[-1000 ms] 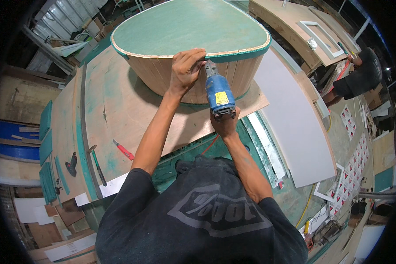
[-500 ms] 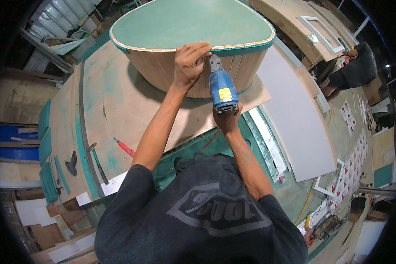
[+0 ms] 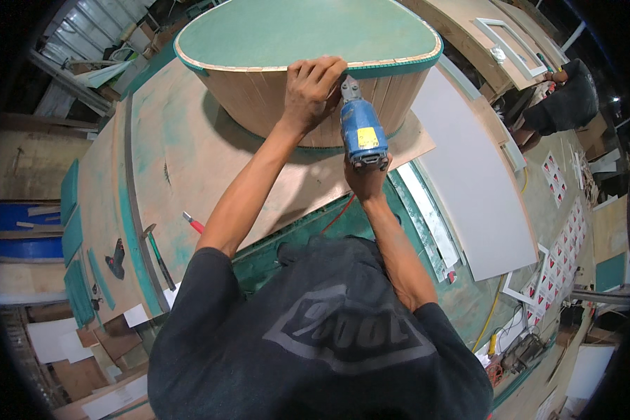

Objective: The person assembles a curved wooden furniture piece using a pneumatic nail gun, applying a flexible wooden trim along the edge, and wiping the surface with a cloth.

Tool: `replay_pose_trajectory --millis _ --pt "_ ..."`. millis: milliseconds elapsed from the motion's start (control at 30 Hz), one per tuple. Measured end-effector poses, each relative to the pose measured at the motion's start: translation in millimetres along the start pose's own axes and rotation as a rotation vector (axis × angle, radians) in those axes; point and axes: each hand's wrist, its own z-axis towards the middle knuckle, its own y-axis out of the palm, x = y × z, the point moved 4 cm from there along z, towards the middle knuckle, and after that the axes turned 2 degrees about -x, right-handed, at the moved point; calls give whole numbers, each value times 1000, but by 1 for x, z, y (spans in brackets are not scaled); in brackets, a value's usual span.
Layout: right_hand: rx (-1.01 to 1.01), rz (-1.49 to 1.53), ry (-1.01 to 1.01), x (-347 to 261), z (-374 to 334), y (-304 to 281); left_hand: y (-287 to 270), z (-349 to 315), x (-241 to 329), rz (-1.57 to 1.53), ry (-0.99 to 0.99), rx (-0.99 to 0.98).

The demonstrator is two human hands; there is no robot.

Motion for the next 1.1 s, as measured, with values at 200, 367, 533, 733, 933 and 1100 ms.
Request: replay_pose_trajectory --millis 200,367,533,733,933,1100 --pt "59 -44 -72 -4 1 2 4 -4 0 75 67 99" --pt "36 16 -6 -2 -4 4 6 -2 2 74 59 91" --pt "42 71 32 -7 -2 3 7 -2 1 67 55 95" --pt "32 140 61 -11 6 -1 7 0 -3 43 30 74" --pt "16 156 69 -7 6 -3 10 -2 -13 -36 -14 88" --pt "37 144 7 -10 8 -4 10 -1 -8 -87 -47 113"
